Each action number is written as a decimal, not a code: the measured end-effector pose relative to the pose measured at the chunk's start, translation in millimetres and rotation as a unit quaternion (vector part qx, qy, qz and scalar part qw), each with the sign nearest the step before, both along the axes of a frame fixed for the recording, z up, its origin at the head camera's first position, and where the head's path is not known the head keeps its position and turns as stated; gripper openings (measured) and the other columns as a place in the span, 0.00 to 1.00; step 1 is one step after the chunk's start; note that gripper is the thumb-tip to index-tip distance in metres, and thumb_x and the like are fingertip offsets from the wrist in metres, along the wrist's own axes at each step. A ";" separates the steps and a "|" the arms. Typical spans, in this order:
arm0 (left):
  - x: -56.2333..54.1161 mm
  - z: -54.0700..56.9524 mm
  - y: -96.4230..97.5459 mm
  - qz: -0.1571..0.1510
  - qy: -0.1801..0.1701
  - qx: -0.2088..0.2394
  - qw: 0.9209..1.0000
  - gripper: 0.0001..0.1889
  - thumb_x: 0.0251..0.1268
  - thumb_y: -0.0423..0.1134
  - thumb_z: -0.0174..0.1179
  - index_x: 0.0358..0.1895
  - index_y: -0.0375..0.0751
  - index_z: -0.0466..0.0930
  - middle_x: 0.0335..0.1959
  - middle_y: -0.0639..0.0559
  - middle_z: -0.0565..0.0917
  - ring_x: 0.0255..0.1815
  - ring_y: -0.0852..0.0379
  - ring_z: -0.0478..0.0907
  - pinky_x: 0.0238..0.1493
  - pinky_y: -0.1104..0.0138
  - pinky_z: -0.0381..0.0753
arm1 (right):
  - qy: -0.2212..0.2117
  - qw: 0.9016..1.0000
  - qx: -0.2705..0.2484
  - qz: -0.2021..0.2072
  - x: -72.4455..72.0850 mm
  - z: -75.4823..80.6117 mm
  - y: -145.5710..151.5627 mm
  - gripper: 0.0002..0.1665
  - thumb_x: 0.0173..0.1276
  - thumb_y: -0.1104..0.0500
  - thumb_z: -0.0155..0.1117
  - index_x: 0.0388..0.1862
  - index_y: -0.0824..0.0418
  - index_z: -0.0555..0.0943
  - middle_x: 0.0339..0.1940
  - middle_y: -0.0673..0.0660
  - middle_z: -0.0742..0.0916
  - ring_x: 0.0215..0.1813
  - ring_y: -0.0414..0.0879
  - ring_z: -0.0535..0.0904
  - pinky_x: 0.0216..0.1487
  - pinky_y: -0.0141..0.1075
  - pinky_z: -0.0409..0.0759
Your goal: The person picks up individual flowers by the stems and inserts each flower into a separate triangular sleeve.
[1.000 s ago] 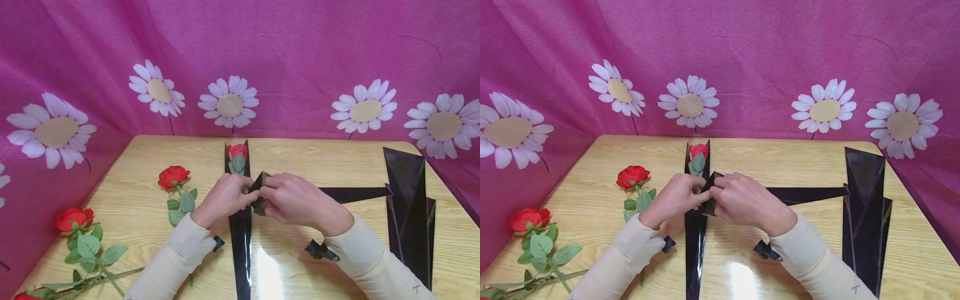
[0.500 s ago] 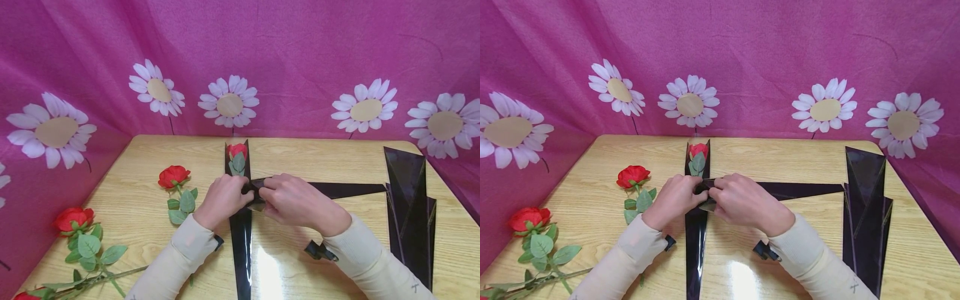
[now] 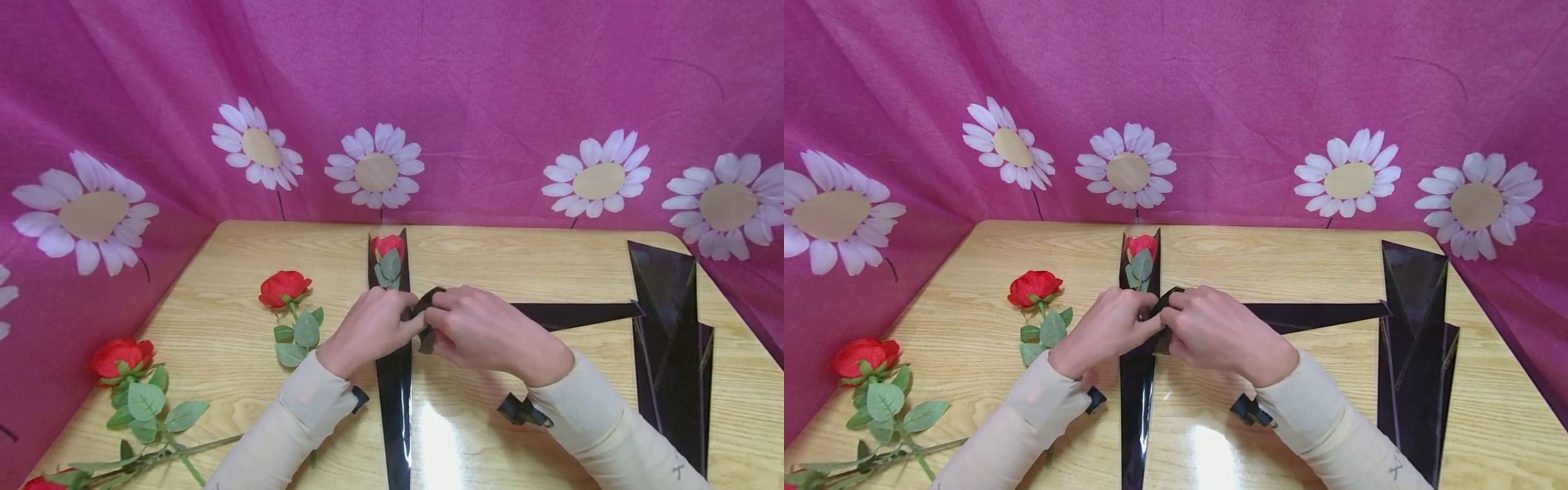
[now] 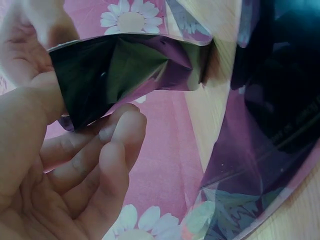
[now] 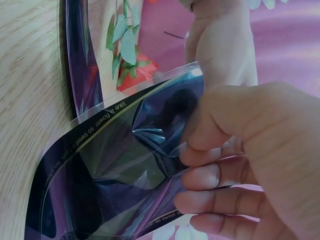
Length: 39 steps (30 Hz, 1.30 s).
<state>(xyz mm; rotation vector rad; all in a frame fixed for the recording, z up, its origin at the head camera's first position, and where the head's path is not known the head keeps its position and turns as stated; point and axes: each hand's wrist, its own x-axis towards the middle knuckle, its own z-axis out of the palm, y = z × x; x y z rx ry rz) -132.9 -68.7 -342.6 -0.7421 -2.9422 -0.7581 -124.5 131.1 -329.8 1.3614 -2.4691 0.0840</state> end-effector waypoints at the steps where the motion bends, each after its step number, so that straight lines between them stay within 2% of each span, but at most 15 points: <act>1: 0.4 1.0 -0.4 0.001 -0.003 0.003 1.000 0.14 0.72 0.47 0.64 0.28 0.45 0.83 0.12 0.58 0.67 0.14 0.63 0.64 0.17 0.73 0.58 | -0.003 1.000 0.001 -0.002 -0.1 0.1 0.2 0.04 0.58 0.62 0.72 0.32 0.57 0.84 0.22 0.47 0.76 0.26 0.39 0.67 0.31 0.29 0.70; 5: 0.3 4.8 -4.3 0.000 -0.008 0.021 1.000 0.14 0.72 0.47 0.64 0.29 0.45 0.86 0.12 0.59 0.69 0.14 0.63 0.64 0.18 0.72 0.59 | -0.007 1.000 0.001 -0.007 -0.6 0.4 0.7 0.04 0.58 0.62 0.72 0.32 0.58 0.84 0.22 0.47 0.76 0.26 0.39 0.67 0.31 0.29 0.69; 11: -4.0 9.3 -16.1 0.023 -0.022 0.039 0.999 0.13 0.71 0.50 0.66 0.41 0.47 0.92 0.17 0.58 0.81 0.18 0.61 0.72 0.21 0.70 0.70 | -0.007 1.000 0.001 -0.013 -0.5 1.3 1.2 0.06 0.58 0.61 0.73 0.29 0.57 0.82 0.22 0.47 0.76 0.26 0.38 0.67 0.31 0.30 0.71; 18: -18.1 4.0 -34.6 0.078 -0.002 -0.004 0.997 0.12 0.72 0.47 0.64 0.42 0.44 0.92 0.19 0.55 0.82 0.21 0.59 0.73 0.25 0.69 0.70 | 0.003 1.000 -0.005 -0.011 -2.3 0.9 2.2 0.08 0.56 0.63 0.73 0.25 0.56 0.80 0.21 0.46 0.75 0.24 0.38 0.67 0.30 0.30 0.71; 23: -25.3 3.7 -52.4 0.118 -0.009 -0.028 0.993 0.13 0.71 0.46 0.65 0.42 0.41 0.92 0.26 0.49 0.88 0.22 0.56 0.74 0.24 0.69 0.69 | 0.010 1.000 -0.010 -0.008 -3.5 0.2 3.5 0.10 0.55 0.64 0.71 0.23 0.55 0.77 0.20 0.46 0.73 0.24 0.38 0.65 0.29 0.29 0.69; 25: -27.1 4.6 -60.2 0.136 -0.015 -0.039 0.990 0.13 0.71 0.46 0.65 0.43 0.41 0.91 0.29 0.47 0.89 0.24 0.56 0.74 0.25 0.69 0.70 | 0.011 1.000 -0.009 -0.009 -3.9 0.0 3.7 0.10 0.55 0.64 0.71 0.23 0.55 0.77 0.20 0.46 0.73 0.24 0.38 0.64 0.29 0.29 0.69; 27: -28.8 5.5 -68.1 0.152 -0.026 -0.051 0.987 0.13 0.70 0.46 0.64 0.44 0.40 0.91 0.28 0.48 0.88 0.23 0.56 0.73 0.24 0.69 0.69 | 0.011 1.000 -0.008 -0.010 -3.7 0.3 3.6 0.10 0.55 0.64 0.71 0.23 0.55 0.77 0.20 0.46 0.73 0.24 0.39 0.65 0.29 0.30 0.69; 31: -31.5 8.1 -84.0 0.174 -0.058 -0.058 0.981 0.14 0.70 0.47 0.65 0.44 0.39 0.89 0.20 0.49 0.81 0.19 0.56 0.71 0.23 0.68 0.68 | 0.010 1.000 -0.007 -0.011 -3.6 0.2 3.5 0.10 0.55 0.64 0.70 0.23 0.55 0.77 0.20 0.47 0.74 0.24 0.39 0.65 0.29 0.30 0.69; 33: -32.4 10.1 -92.6 0.181 -0.066 -0.059 0.979 0.14 0.70 0.47 0.64 0.42 0.39 0.88 0.19 0.50 0.83 0.20 0.57 0.76 0.24 0.68 0.70 | 0.009 1.000 -0.008 -0.011 -3.5 0.2 3.5 0.10 0.55 0.65 0.70 0.23 0.55 0.77 0.20 0.47 0.74 0.24 0.39 0.65 0.29 0.30 0.69; 36: -33.1 12.9 -105.6 0.192 -0.084 -0.046 0.977 0.14 0.72 0.47 0.62 0.40 0.38 0.88 0.24 0.47 0.89 0.22 0.56 0.84 0.24 0.68 0.75 | 0.007 1.000 -0.009 -0.012 -3.7 -0.1 3.9 0.10 0.56 0.65 0.70 0.23 0.55 0.77 0.20 0.47 0.73 0.24 0.39 0.64 0.29 0.29 0.68; 39: -33.6 14.4 -116.2 0.205 -0.107 -0.032 0.972 0.16 0.73 0.46 0.61 0.34 0.37 0.87 0.28 0.45 0.92 0.22 0.54 0.87 0.24 0.67 0.77 | 0.006 1.000 -0.009 -0.014 -4.0 0.2 3.9 0.10 0.56 0.65 0.70 0.23 0.55 0.77 0.20 0.47 0.73 0.24 0.38 0.64 0.29 0.29 0.67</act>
